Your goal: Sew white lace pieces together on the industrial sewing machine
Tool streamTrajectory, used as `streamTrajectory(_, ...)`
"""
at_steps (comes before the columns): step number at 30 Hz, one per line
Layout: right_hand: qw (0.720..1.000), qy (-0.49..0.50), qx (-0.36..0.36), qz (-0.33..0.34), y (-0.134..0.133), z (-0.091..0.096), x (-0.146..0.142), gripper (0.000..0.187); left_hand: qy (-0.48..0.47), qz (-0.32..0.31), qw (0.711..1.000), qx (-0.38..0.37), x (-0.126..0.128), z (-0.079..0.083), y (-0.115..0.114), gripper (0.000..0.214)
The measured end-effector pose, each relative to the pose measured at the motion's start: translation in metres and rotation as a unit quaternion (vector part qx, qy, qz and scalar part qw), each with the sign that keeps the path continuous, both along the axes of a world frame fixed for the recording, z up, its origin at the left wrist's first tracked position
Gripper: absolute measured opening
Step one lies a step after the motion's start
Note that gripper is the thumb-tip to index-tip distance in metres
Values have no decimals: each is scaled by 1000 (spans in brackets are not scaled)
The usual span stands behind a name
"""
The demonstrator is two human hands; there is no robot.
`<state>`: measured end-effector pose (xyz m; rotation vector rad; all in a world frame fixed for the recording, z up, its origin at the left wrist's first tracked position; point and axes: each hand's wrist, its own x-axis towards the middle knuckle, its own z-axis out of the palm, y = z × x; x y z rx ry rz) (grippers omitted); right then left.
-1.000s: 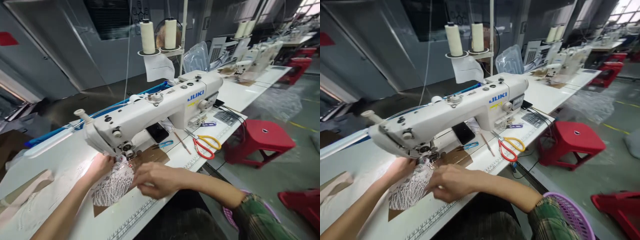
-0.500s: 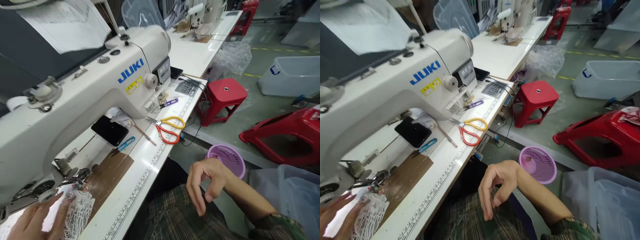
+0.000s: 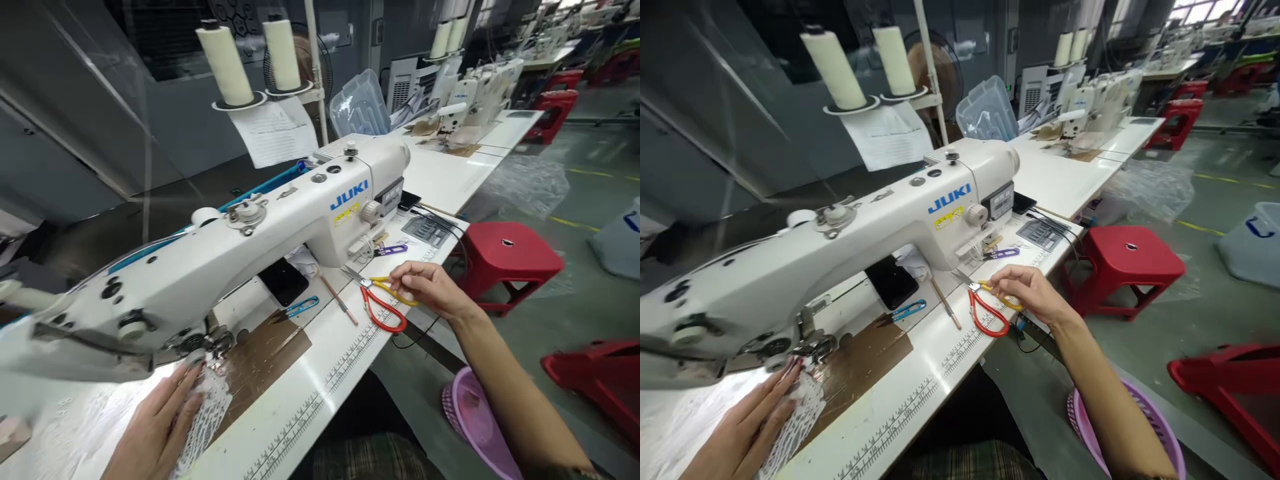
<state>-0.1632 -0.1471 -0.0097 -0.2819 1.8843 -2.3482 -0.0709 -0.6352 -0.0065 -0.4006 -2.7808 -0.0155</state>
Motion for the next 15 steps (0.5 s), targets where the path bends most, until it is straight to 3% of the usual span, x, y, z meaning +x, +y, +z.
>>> streamTrajectory(3, 998, 3, 49, -42, -17, 10, -7, 23, 15, -17, 1000, 7, 7, 2, 0, 55)
streamTrajectory(9, 975, 59, 190, 95, -90, 35, -1, 26, 13, 3, 999, 37, 33, 20, 14, 39)
streamTrajectory(13, 919, 170, 290, 207, -156, 36, 3, 20, -28, 19, 998, 43, 45, 13, 18, 43)
streamTrajectory(15, 875, 245, 374, 186, -179, 33, -1, 17, -51, 15, 998, 44, 45, 8, 15, 45)
